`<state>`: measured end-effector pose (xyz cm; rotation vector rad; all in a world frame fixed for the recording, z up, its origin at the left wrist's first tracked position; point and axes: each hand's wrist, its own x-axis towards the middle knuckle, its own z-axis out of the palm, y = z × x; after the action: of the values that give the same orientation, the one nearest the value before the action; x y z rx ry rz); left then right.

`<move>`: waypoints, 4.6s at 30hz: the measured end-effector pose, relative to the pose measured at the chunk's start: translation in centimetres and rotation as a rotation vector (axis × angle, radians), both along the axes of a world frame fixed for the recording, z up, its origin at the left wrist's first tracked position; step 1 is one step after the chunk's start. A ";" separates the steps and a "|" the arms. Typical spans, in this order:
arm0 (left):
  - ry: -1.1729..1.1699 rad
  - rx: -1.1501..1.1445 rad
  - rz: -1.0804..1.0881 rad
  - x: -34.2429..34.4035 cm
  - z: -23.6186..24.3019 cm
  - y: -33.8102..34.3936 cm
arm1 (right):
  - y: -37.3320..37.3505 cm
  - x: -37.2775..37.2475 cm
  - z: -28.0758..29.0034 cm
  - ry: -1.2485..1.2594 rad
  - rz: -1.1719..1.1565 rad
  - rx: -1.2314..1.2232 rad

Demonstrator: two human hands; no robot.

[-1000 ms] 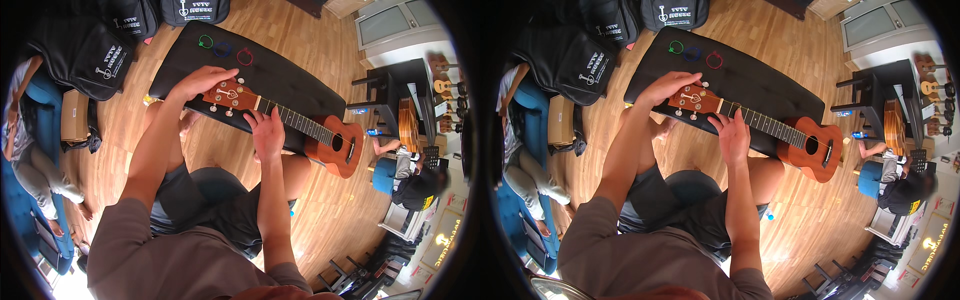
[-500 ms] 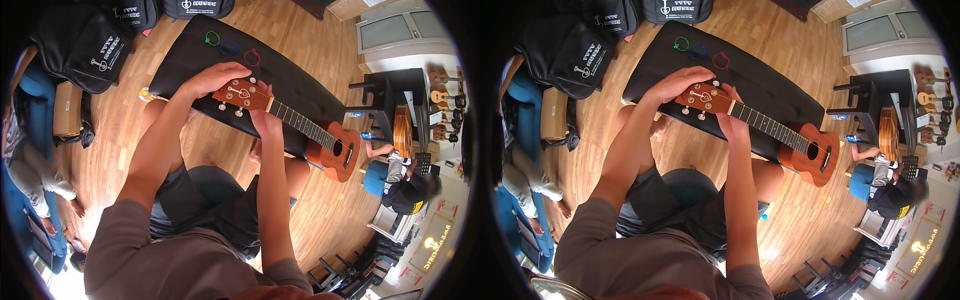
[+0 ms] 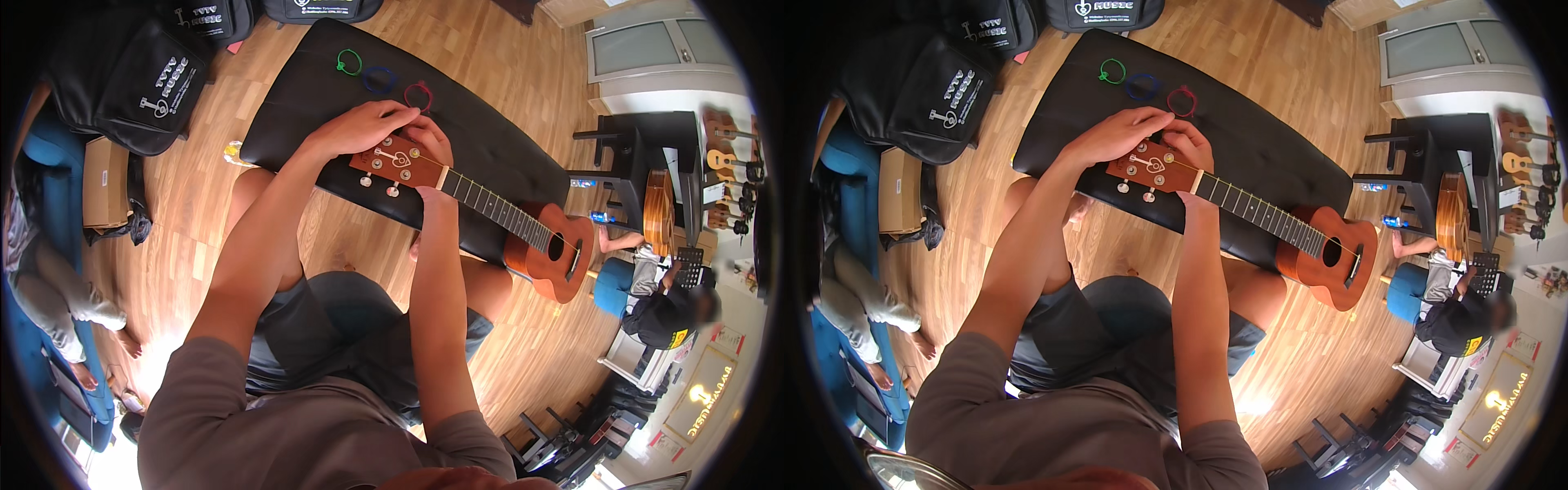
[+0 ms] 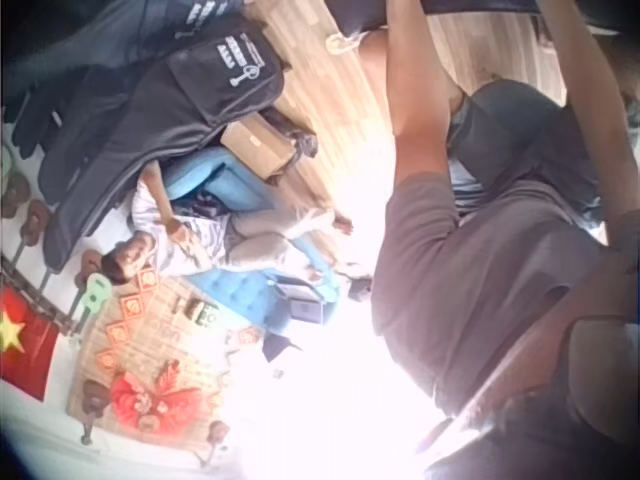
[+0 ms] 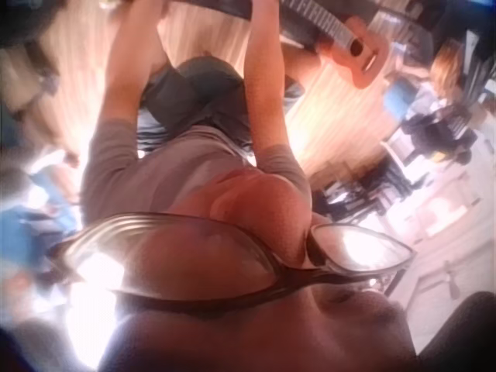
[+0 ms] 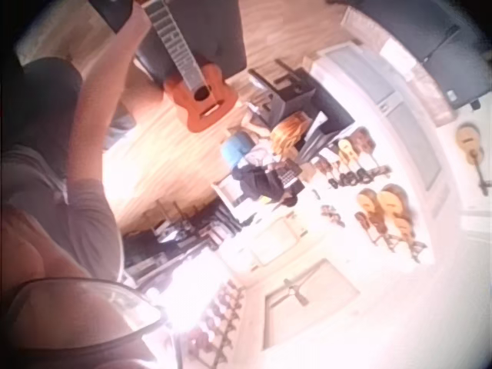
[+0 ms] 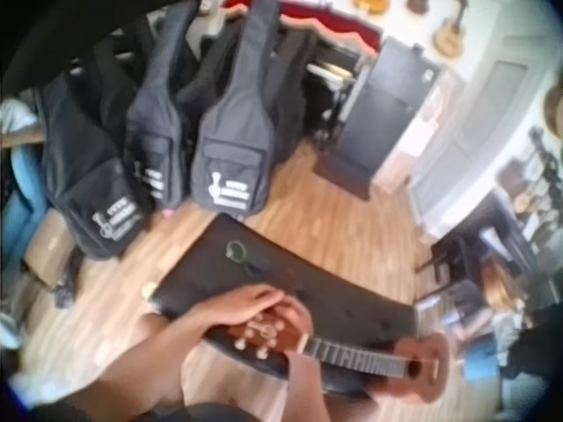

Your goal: The person strings a small acoustic guitar by threading new strings through the headstock, winding them onto the tuning pegs, and tightening them. The person handles the guitar and strings by hand throughout the process.

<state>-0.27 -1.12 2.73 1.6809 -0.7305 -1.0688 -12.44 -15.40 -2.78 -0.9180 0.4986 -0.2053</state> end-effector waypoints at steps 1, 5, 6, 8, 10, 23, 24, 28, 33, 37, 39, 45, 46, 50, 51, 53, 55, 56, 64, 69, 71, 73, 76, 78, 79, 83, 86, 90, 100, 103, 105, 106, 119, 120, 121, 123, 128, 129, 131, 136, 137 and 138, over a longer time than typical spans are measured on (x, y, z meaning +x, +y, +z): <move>0.007 -0.002 0.016 0.1 0.0 0.0 | 0.0 0.0 0.1 -0.025 0.013 0.030; 0.086 -0.030 0.087 0.1 -0.2 -0.4 | 0.2 -0.6 0.9 -0.100 0.063 0.298; 0.118 -0.042 0.107 0.1 -0.3 -0.5 | 0.2 -0.8 1.0 -0.113 0.076 0.403; 0.210 -0.087 0.102 0.1 -0.2 -0.6 | -0.2 -0.9 0.1 -0.180 0.089 0.475; 0.290 -0.137 0.098 -0.1 0.2 -0.6 | -0.4 -0.9 -0.9 -0.230 0.099 0.532; 0.192 -0.122 0.078 -0.1 -0.4 -0.7 | 1.3 -0.1 0.3 -0.174 -0.068 0.256; 0.176 -0.131 0.075 -0.2 -0.5 -0.7 | 1.4 -0.1 0.1 -0.199 -0.094 0.232; 0.221 -0.180 0.088 -0.1 -0.6 -0.5 | 2.4 -0.3 1.1 -0.156 -0.097 0.363; 0.351 -0.208 0.146 -0.4 0.4 -0.5 | 1.3 -1.0 -1.4 -0.305 -0.016 0.573; 0.463 -0.279 0.097 -0.1 0.1 -0.2 | 1.6 -0.6 -2.7 -0.439 0.026 0.581; 0.448 -0.279 0.096 -0.3 -0.2 -0.6 | 1.4 -0.6 -2.3 -0.446 0.064 0.589; 0.464 -0.245 0.082 -0.2 0.0 -0.3 | 1.5 -0.7 -2.2 -0.465 0.103 0.589; 0.461 -0.251 0.073 -0.2 0.0 -0.3 | 1.3 -0.6 -2.5 -0.475 0.120 0.589; 0.453 -0.253 0.075 -0.4 0.3 -0.3 | 0.8 -0.6 -3.9 -0.450 0.129 0.546; 0.451 -0.254 0.086 -0.5 0.4 -0.4 | 0.6 -0.7 -4.3 -0.436 0.128 0.543; 0.444 -0.250 0.106 -0.5 0.5 -0.4 | 0.8 -0.5 -4.2 -0.429 0.142 0.590; 0.438 -0.254 0.100 -0.4 0.5 -0.3 | 0.7 -0.5 -4.5 -0.376 0.116 0.619; 0.433 -0.254 0.097 -0.5 0.5 -0.3 | 0.5 -0.5 -4.7 -0.362 0.097 0.598; 0.285 -0.168 0.062 -0.5 -0.4 -0.5 | 0.8 -0.3 -3.0 -0.331 0.150 0.483; 0.193 -0.100 0.075 -0.2 -0.8 -0.7 | 1.1 0.2 -0.3 -0.176 -0.070 0.214; 0.169 -0.097 0.093 -0.2 -1.3 -0.6 | 0.8 0.0 -0.3 -0.176 -0.078 0.120; 0.185 -0.122 0.113 -0.2 -1.0 -0.5 | 1.0 -0.2 0.2 -0.188 -0.060 0.157; 0.246 -0.178 0.143 -0.4 -0.2 -0.3 | 2.1 -1.1 1.1 -0.219 -0.016 0.357; 0.252 -0.180 0.162 -0.1 -0.6 -0.3 | 2.5 -1.5 0.9 -0.234 -0.018 0.422; 0.259 -0.199 0.145 -0.1 -0.6 -0.5 | 2.5 -1.6 0.5 -0.248 -0.031 0.475; 0.356 -0.248 0.101 -0.1 -0.7 -0.7 | 2.4 -1.5 -0.3 -0.356 0.005 0.576; 0.381 -0.254 0.094 -0.2 -0.9 -0.8 | 2.4 -1.0 -1.4 -0.357 -0.026 0.561; 0.244 -0.196 0.101 -0.2 -1.0 -0.8 | 1.6 -1.3 -1.4 -0.248 -0.067 0.482; 0.242 -0.166 0.112 0.0 -0.5 -0.4 | 3.6 -1.0 2.1 -0.169 -0.165 0.348; 0.321 -0.201 0.104 -0.2 0.5 -0.3 | 4.9 -0.9 2.8 -0.274 -0.177 0.615; 0.310 -0.190 0.132 -0.2 0.8 -0.3 | 3.9 -1.2 0.0 -0.474 -0.013 0.694; 0.329 -0.205 0.113 -0.2 1.0 -0.2 | 3.5 -1.3 -0.7 -0.572 0.064 0.729; 0.301 -0.176 0.050 -0.2 1.1 0.2 | 2.8 -0.9 -1.5 -0.290 0.024 0.518; 0.301 -0.190 0.053 -0.1 0.6 0.3 | 3.3 -0.4 0.1 -0.213 -0.041 0.451; 0.263 -0.177 0.058 -0.1 0.4 0.2 | 3.2 -0.3 0.7 -0.182 -0.060 0.388; 0.187 -0.149 0.069 0.1 0.0 0.0 | 2.2 -0.1 0.9 -0.156 -0.044 0.273; 0.217 -0.110 0.064 0.4 0.5 -0.2 | 1.4 -0.6 1.4 -0.101 -0.034 0.263; 0.232 -0.111 0.065 0.5 0.5 -0.3 | 1.6 -0.7 1.4 -0.127 -0.016 0.333; 0.287 -0.136 0.048 0.7 0.3 -0.2 | 2.5 -1.1 1.5 -0.176 0.020 0.475; 0.291 -0.142 0.028 0.4 1.2 -0.1 | 1.9 -1.6 -1.2 -0.302 0.052 0.547; 0.269 -0.126 0.016 0.5 1.5 0.0 | 1.4 -1.7 -1.6 -0.340 0.113 0.572; 0.246 -0.111 0.003 0.4 1.5 0.0 | 1.0 -1.9 -2.0 -0.317 0.110 0.555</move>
<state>0.17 -1.12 4.28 1.4258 -0.6151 -1.1864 -14.38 -14.44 -4.83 -0.3579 0.1901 -0.0998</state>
